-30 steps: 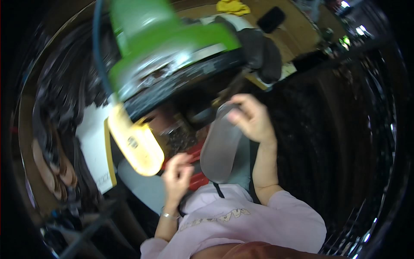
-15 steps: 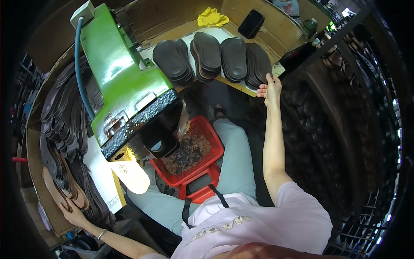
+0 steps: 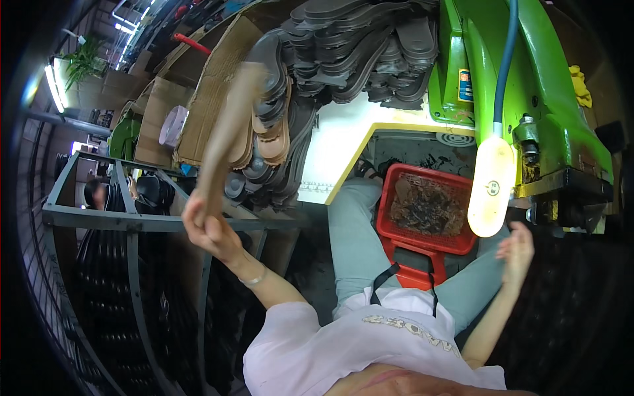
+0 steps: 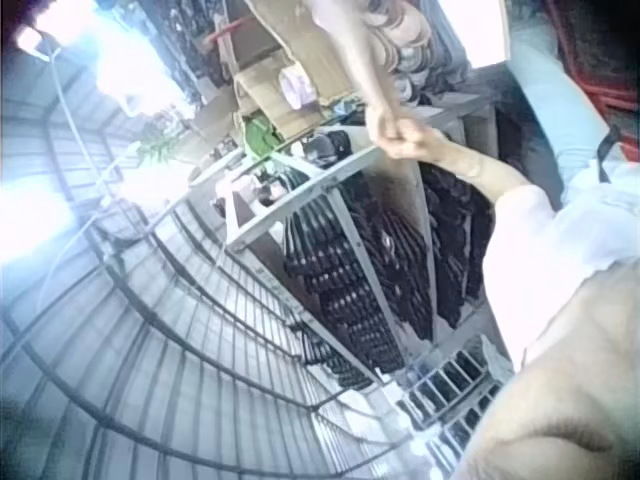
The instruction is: The person sits on the floor and repeatedly picks up shoe soles from a red bin. They press the soles against a green grinding machine to smooth the surface, then place the finished soles onto a stack on a nearby table.
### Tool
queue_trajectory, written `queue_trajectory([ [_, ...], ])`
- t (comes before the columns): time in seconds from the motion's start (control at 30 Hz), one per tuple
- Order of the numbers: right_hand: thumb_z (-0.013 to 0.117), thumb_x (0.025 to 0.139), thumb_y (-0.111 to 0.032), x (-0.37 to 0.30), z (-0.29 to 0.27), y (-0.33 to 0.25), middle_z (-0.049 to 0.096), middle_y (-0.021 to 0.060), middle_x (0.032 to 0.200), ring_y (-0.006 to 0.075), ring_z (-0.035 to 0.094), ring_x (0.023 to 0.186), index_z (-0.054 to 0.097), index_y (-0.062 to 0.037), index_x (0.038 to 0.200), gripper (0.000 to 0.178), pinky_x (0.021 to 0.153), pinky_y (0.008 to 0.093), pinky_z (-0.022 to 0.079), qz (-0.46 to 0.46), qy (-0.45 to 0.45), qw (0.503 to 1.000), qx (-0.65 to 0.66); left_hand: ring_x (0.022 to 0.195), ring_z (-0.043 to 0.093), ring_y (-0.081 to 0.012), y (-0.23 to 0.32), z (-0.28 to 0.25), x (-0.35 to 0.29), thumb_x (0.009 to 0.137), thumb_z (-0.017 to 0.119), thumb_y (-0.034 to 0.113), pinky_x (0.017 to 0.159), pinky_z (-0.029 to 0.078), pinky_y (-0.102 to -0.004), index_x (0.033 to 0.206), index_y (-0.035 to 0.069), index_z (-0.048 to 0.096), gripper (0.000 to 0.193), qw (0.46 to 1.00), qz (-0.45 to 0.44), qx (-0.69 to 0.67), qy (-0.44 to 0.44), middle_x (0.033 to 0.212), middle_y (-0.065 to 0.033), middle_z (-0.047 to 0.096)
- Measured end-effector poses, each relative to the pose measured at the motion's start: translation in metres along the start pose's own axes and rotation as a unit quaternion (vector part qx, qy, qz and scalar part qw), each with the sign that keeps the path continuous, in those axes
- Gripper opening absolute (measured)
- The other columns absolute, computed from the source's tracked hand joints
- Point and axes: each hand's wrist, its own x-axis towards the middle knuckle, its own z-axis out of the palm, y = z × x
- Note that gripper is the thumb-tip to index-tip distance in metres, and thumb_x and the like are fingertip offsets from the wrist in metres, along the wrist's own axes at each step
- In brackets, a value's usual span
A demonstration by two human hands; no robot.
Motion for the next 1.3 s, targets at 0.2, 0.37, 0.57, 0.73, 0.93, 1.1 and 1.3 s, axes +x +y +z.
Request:
queue_trajectory([
  [0.2,0.057,0.088,-0.05,-0.036,0.075,-0.017,0.058,0.0194,0.115,0.0277,0.065,0.093,0.029,0.0081,0.138,0.082,0.062,0.0375,0.06,0.175,-0.311,0.847,0.393,0.095,0.063,-0.0286,0.016,0.109,-0.099,0.051,0.084,0.026,0.081,0.049,-0.0358,0.087,0.006,0.065,0.045,0.904,-0.131,-0.085,-0.398,0.1,-0.0184,0.064],
  [0.37,0.075,0.068,-0.005,-0.063,0.013,-0.017,0.058,0.012,0.117,0.0181,0.059,0.103,0.04,0.0042,0.135,0.076,0.084,0.031,0.051,0.126,-0.151,0.963,0.184,0.112,0.053,-0.0235,0.041,0.207,-0.201,0.066,0.078,0.015,0.098,0.041,-0.0356,0.121,-0.004,0.05,0.064,0.713,-0.513,-0.392,-0.274,0.12,-0.0149,0.055],
  [0.57,0.067,0.082,0.001,-0.099,0.017,0.022,0.063,0.0101,0.105,0.0183,0.062,0.094,0.054,0.003,0.115,0.036,0.079,0.0305,0.053,0.11,-0.053,0.958,0.261,0.09,0.059,-0.0122,0.073,0.28,-0.221,0.084,0.065,0.005,0.081,0.048,-0.0267,0.115,-0.004,0.058,0.033,0.73,-0.472,-0.287,-0.403,0.102,-0.0078,0.065],
  [0.73,0.07,0.079,0.0,-0.109,0.056,0.026,0.064,0.0085,0.099,0.0168,0.063,0.088,0.056,0.003,0.113,0.037,0.079,0.0302,0.052,0.102,-0.096,0.953,0.268,0.078,0.059,-0.0076,0.065,0.293,-0.2,0.082,0.069,0.004,0.071,0.048,-0.0224,0.106,-0.004,0.064,0.026,0.787,-0.375,-0.205,-0.445,0.092,-0.0059,0.067],
  [0.93,0.072,0.073,-0.002,-0.113,0.017,0.033,0.065,0.0085,0.1,0.0148,0.061,0.09,0.06,0.0031,0.107,0.036,0.081,0.0289,0.05,0.071,-0.075,0.974,0.2,0.066,0.053,-0.003,0.071,0.274,-0.202,0.081,0.069,0.003,0.057,0.042,-0.0175,0.099,-0.006,0.065,0.021,0.789,-0.417,-0.251,-0.376,0.081,-0.0012,0.064],
  [1.1,0.068,0.077,-0.004,-0.076,-0.03,-0.004,0.062,0.0084,0.099,0.0147,0.06,0.09,0.055,0.0031,0.109,0.035,0.083,0.0285,0.048,-0.062,0.064,0.973,0.214,0.075,0.057,-0.0062,0.061,0.273,-0.215,0.082,0.066,0.002,0.069,0.046,-0.0191,0.104,-0.007,0.061,0.024,0.816,-0.379,-0.24,-0.363,0.088,-0.0043,0.065],
  [1.3,0.058,0.086,-0.005,0.001,-0.024,-0.063,0.057,0.0081,0.11,0.0166,0.056,0.102,0.047,0.0007,0.119,0.035,0.09,0.0304,0.044,-0.166,0.114,0.958,0.202,0.081,0.058,-0.0095,0.062,0.275,-0.189,0.08,0.068,0.008,0.075,0.046,-0.0235,0.098,-0.004,0.066,0.022,0.817,-0.348,-0.208,-0.409,0.089,-0.0076,0.065],
])
